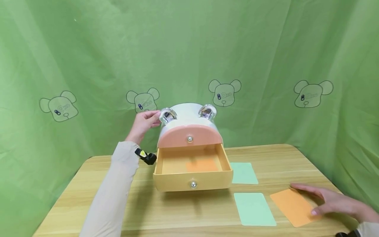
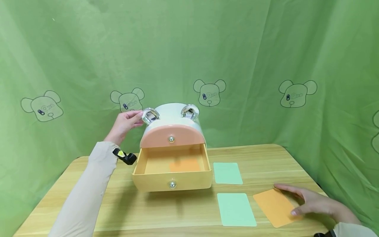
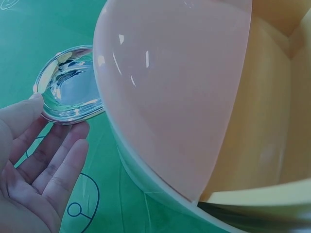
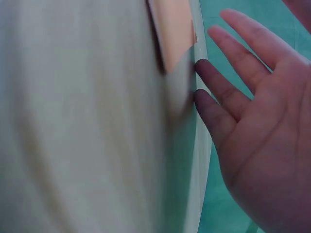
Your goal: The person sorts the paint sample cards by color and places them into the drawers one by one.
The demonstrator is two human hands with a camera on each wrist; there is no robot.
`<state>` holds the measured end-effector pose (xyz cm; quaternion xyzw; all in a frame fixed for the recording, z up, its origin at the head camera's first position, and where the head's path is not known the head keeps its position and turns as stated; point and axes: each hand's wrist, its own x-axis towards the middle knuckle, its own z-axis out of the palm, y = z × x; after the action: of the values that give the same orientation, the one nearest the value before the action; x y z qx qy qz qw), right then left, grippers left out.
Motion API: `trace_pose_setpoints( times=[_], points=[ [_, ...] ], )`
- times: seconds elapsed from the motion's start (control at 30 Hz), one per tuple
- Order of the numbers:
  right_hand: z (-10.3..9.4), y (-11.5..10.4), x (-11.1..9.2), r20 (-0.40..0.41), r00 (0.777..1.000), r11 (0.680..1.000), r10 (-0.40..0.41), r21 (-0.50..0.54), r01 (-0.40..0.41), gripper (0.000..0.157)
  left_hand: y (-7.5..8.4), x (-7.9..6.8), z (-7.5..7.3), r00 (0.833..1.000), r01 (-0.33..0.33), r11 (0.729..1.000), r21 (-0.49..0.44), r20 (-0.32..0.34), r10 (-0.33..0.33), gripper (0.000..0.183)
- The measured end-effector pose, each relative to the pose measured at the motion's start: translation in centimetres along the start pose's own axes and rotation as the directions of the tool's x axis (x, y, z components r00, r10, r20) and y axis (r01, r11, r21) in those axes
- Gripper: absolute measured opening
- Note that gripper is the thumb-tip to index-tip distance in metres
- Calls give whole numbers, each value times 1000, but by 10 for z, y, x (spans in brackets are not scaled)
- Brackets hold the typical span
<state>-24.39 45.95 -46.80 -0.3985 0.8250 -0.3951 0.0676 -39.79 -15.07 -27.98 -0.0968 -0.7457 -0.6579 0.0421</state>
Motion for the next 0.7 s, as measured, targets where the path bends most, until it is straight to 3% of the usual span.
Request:
trace_pose_setpoints(
  times=[0.5,0.7],
  points=[
    [16,-4,-5,-26,999,996,40,-82,-42,94,-2,1,2,1000,5,1000,-21,3,-5,33],
    [11,7,-5,20,997,991,-81,-107,82,96,0,1,0,1000,11,1000,-10,3,-11,35]
  ],
)
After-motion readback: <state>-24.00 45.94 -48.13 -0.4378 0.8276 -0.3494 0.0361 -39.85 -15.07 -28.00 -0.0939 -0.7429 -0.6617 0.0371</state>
